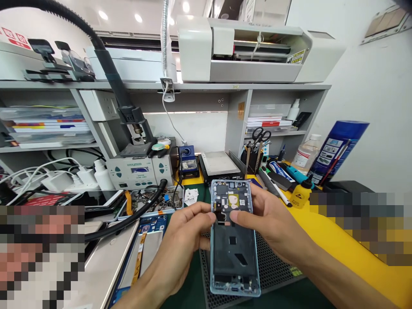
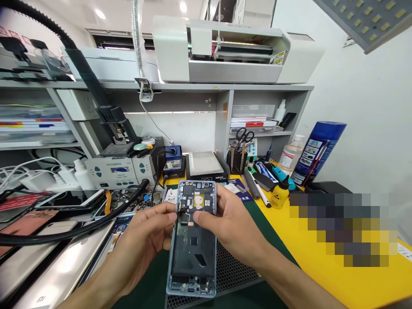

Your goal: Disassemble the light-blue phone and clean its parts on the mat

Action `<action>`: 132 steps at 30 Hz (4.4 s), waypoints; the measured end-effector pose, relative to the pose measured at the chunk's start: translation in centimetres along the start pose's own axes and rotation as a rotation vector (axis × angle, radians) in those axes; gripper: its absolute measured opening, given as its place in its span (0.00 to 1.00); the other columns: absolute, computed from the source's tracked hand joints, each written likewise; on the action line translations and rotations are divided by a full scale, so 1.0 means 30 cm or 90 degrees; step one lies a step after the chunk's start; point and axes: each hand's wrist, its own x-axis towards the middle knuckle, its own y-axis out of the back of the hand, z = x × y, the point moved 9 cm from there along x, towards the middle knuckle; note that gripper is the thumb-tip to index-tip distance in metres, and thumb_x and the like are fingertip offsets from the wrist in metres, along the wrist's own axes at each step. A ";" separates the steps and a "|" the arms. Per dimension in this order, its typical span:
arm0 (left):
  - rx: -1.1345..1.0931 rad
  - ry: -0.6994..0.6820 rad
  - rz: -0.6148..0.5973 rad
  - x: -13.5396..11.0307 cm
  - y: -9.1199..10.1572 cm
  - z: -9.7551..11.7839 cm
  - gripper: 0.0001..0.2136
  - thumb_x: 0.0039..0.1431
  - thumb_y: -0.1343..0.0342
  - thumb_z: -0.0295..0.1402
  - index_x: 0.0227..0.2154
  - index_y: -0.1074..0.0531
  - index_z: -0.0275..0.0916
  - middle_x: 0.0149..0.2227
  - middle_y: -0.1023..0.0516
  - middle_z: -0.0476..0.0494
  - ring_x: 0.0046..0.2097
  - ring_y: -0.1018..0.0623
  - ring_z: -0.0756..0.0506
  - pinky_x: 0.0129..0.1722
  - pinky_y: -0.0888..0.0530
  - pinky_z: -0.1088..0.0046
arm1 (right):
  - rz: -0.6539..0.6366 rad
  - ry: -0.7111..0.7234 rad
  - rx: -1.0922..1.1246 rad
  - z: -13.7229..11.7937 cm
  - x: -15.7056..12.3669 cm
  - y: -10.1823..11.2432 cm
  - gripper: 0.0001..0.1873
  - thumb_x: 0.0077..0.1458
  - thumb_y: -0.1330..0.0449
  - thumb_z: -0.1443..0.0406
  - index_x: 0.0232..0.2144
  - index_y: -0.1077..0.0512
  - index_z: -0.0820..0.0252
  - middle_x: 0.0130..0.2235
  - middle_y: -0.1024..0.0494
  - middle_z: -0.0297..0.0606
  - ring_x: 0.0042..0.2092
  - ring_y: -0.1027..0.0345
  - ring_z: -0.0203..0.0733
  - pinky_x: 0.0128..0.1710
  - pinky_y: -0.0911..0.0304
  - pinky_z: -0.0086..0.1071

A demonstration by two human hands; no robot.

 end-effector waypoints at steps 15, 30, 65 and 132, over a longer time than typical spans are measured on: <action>0.128 -0.036 0.044 0.007 0.027 0.012 0.10 0.60 0.40 0.40 0.31 0.27 0.37 0.31 0.26 0.47 0.32 0.26 0.48 0.27 0.26 0.74 | -0.007 -0.006 -0.026 0.003 -0.003 0.001 0.20 0.56 0.33 0.68 0.51 0.28 0.56 0.46 0.19 0.38 0.44 0.25 0.44 0.43 0.28 0.36; 0.715 -0.483 0.090 -0.092 -0.046 0.185 0.05 0.65 0.48 0.27 0.38 0.29 0.43 0.54 0.35 0.41 0.56 0.29 0.42 0.52 0.29 0.63 | 0.005 0.012 -0.047 -0.017 0.014 0.021 0.21 0.56 0.34 0.70 0.52 0.29 0.56 0.47 0.19 0.37 0.45 0.25 0.43 0.46 0.30 0.35; 0.723 -0.588 0.095 -0.106 -0.058 0.196 0.06 0.65 0.48 0.22 0.37 0.30 0.40 0.45 0.37 0.46 0.49 0.31 0.49 0.49 0.32 0.74 | -0.038 -0.011 -0.030 -0.026 0.001 -0.007 0.23 0.57 0.35 0.70 0.54 0.30 0.58 0.46 0.17 0.38 0.44 0.22 0.44 0.43 0.26 0.35; 0.753 -0.698 -0.004 -0.140 -0.097 0.198 0.11 0.60 0.46 0.16 0.40 0.33 0.38 0.39 0.26 0.44 0.43 0.31 0.45 0.44 0.30 0.63 | -0.027 -0.007 -0.052 -0.025 0.001 -0.016 0.23 0.55 0.35 0.72 0.53 0.30 0.56 0.49 0.18 0.38 0.46 0.21 0.45 0.46 0.26 0.36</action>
